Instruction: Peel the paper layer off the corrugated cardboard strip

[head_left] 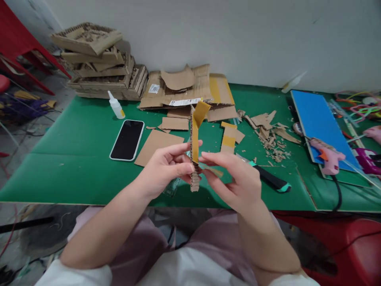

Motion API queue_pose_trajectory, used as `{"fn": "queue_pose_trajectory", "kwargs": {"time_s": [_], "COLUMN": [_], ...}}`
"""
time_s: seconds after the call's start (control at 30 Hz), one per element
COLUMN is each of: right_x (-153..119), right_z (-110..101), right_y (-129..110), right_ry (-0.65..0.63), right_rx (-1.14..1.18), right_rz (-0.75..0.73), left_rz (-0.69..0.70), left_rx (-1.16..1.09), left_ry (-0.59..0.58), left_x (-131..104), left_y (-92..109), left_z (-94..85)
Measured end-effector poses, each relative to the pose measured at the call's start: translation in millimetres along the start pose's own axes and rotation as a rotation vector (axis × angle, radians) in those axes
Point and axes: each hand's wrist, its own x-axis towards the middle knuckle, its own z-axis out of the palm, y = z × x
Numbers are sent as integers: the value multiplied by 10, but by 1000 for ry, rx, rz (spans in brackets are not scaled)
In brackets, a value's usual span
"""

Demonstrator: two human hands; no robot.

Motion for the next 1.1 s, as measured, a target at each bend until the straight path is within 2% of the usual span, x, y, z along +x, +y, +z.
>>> {"fn": "queue_pose_trajectory", "kwargs": {"time_s": [0.23,0.63,0.9,1.1], "right_x": [41,50,49,42], "right_z": [19,37,55,49], "right_y": [-25,-55,-46,-16], "right_ry": [57,70,80,89], "right_rx": [11,17,-128,-176], "right_rz": [-5,118,-17,-119], "left_rz": [-102,-156,11,44], "left_rx": [-27,-17,106,213], "left_ry": [-42,-104,8,60], "left_x": [13,12,10,-23], "left_y": [-32,-25,-7,17], "left_z": [43,34,74,102]}}
